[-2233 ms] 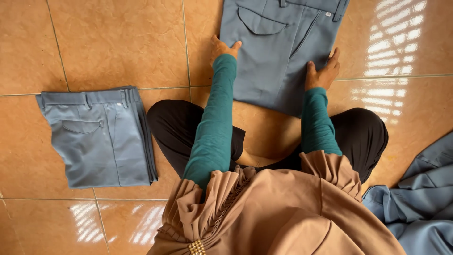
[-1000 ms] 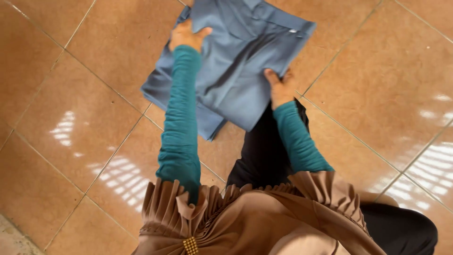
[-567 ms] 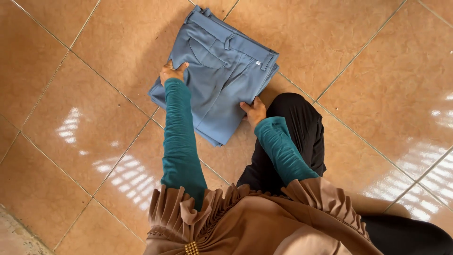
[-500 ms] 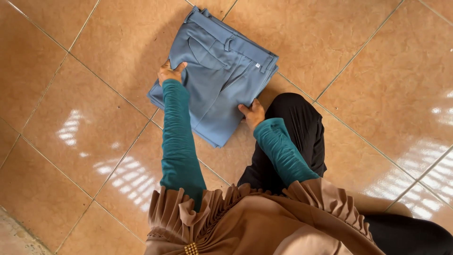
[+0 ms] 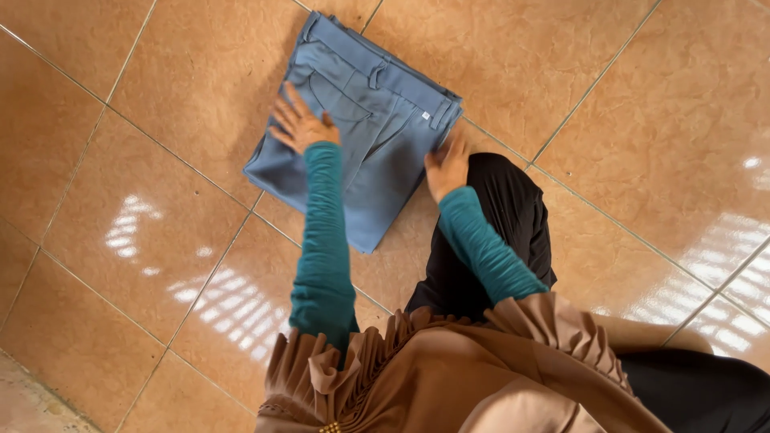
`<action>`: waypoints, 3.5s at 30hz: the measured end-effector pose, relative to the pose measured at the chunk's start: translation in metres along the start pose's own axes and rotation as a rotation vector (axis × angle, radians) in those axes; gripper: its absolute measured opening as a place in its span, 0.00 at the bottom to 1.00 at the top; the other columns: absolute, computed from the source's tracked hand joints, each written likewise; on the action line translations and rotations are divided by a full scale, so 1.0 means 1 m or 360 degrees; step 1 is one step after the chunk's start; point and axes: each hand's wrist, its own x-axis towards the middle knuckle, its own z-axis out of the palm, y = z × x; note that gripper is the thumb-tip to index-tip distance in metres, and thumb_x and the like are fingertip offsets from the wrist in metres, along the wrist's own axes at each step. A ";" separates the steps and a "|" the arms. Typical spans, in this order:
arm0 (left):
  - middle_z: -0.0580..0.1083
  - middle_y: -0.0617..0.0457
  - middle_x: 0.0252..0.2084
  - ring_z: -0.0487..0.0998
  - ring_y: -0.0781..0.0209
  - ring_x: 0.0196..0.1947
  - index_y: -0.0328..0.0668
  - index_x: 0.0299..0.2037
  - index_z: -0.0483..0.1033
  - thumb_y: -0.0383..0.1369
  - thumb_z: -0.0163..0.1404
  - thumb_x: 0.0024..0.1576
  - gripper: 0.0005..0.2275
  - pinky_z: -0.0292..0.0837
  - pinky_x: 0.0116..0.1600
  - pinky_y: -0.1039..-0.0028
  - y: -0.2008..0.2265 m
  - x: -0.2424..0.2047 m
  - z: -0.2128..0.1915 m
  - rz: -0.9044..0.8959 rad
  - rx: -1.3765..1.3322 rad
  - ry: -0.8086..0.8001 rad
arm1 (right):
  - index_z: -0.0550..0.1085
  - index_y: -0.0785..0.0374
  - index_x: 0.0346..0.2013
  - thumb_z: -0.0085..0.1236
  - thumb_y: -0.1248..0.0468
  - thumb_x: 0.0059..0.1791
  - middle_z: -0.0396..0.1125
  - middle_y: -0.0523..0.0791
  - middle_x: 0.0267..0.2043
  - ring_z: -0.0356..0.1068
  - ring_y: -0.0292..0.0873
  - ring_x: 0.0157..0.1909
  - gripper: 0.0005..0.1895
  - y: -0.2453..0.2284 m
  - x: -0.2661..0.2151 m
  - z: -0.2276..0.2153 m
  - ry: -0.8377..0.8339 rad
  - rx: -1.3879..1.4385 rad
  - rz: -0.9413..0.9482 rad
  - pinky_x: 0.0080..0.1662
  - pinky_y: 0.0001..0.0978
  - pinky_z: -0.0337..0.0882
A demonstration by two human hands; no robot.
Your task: Folding blue trousers on the floor and stacking them neatly.
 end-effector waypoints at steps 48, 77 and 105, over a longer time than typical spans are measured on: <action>0.38 0.54 0.82 0.31 0.47 0.81 0.68 0.79 0.42 0.55 0.21 0.71 0.26 0.15 0.77 0.43 0.182 -0.158 0.053 0.0836 -0.0008 -0.0323 | 0.52 0.42 0.78 0.47 0.43 0.59 0.38 0.46 0.82 0.30 0.57 0.81 0.34 0.041 0.084 -0.113 0.0418 -0.1334 -0.0524 0.71 0.76 0.21; 0.57 0.43 0.75 0.56 0.38 0.74 0.53 0.68 0.68 0.46 0.55 0.58 0.27 0.44 0.72 0.33 0.316 -0.716 0.101 0.3113 -0.0564 -0.0351 | 0.62 0.42 0.72 0.41 0.38 0.56 0.47 0.42 0.79 0.41 0.48 0.79 0.31 0.263 -0.290 -0.522 0.1783 -0.0815 0.0972 0.68 0.70 0.41; 0.77 0.53 0.41 0.80 0.54 0.40 0.47 0.47 0.80 0.25 0.47 0.63 0.09 0.78 0.50 0.70 0.164 -0.881 0.147 0.3551 -0.0773 -0.2224 | 0.77 0.68 0.44 0.58 0.61 0.50 0.74 0.52 0.42 0.72 0.54 0.45 0.13 0.401 -0.538 -0.518 0.2853 -0.0177 0.0713 0.49 0.44 0.69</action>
